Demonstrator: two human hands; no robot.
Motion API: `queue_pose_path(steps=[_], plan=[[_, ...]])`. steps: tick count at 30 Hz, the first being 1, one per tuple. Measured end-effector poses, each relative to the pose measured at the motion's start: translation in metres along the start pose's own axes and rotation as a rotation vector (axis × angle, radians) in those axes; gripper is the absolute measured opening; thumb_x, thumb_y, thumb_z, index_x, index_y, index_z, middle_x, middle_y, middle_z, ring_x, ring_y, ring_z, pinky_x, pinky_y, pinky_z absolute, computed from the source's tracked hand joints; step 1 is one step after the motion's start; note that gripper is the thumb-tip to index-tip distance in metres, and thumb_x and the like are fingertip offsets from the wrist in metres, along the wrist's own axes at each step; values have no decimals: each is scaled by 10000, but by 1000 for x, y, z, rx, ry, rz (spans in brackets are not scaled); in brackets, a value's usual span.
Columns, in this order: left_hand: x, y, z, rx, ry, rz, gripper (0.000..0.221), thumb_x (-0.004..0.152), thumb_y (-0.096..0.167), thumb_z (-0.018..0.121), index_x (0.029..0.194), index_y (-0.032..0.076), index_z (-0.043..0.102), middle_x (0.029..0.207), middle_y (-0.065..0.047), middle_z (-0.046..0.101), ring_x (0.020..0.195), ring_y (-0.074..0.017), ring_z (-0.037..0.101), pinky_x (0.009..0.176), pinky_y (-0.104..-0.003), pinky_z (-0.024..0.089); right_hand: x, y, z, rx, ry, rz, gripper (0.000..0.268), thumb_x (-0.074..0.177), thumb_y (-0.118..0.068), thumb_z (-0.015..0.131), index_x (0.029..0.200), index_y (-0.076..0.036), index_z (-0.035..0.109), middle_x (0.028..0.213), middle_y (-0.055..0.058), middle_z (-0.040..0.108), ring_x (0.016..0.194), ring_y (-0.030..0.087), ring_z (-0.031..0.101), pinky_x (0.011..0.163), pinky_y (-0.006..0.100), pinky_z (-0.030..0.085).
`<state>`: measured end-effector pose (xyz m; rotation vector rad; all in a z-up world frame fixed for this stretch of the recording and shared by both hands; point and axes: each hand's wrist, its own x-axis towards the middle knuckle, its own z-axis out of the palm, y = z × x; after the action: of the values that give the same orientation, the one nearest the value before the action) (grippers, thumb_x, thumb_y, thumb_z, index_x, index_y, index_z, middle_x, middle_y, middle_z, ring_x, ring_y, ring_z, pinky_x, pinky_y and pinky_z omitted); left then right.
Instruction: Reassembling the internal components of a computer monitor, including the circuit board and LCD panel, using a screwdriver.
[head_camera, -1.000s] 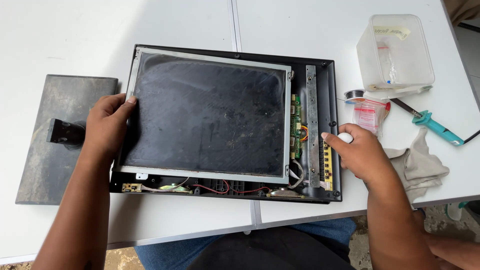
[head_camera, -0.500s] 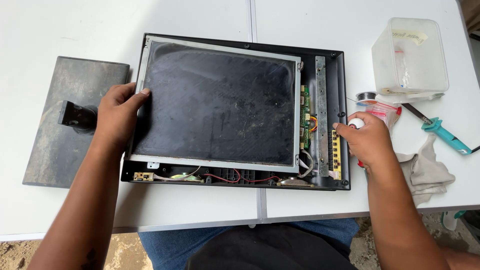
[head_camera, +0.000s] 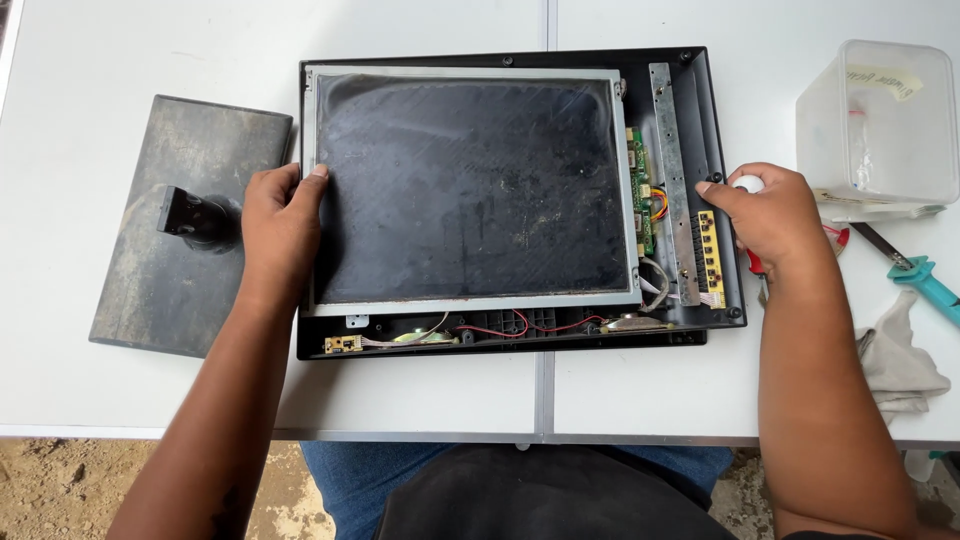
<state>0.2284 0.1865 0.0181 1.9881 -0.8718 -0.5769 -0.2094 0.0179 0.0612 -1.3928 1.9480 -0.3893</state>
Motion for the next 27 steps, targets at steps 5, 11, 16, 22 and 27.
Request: queue_pose_path(steps=[5, 11, 16, 22, 27], plan=[[1, -1, -3, 27, -30, 85, 476, 1062, 396, 538, 708, 150, 336, 854, 4, 422, 967, -157, 448, 861, -298, 370, -19, 5, 0, 12, 5, 9, 278, 937, -453, 746, 1003, -218, 614, 615, -9, 338, 510, 149, 298, 431, 318, 217], [3, -4, -1, 4, -49, 120, 467, 1069, 421, 486, 705, 135, 423, 972, -62, 527, 1066, -170, 500, 935, -303, 402, -34, 32, 3, 43, 91, -42, 255, 968, -349, 783, 931, -159, 616, 580, 3, 318, 452, 164, 307, 354, 343, 211], [5, -1, 0, -4, -64, 132, 512, 1091, 402, 492, 692, 153, 289, 819, 18, 396, 951, -139, 438, 835, -273, 364, -18, 47, 3, -29, 162, -135, 278, 964, -398, 788, 930, -149, 669, 930, -45, 536, 850, 152, 475, 754, 282, 377], [-21, 25, -11, 266, 77, 305, 508, 1063, 359, 542, 1417, -4, 557, 1322, -197, 483, 1264, -385, 411, 1048, -537, 376, -51, 27, -4, -275, 447, -459, 174, 1101, -301, 710, 1061, -132, 721, 1070, 91, 711, 978, 346, 588, 817, 476, 469], [-62, 56, -26, 204, -3, 177, 360, 1044, 317, 515, 1241, 71, 688, 1210, -82, 613, 1024, -215, 588, 790, -367, 506, -112, -36, -3, -97, 102, -204, 187, 1036, -354, 699, 1046, -171, 735, 811, -35, 649, 534, 186, 454, 609, 327, 419]])
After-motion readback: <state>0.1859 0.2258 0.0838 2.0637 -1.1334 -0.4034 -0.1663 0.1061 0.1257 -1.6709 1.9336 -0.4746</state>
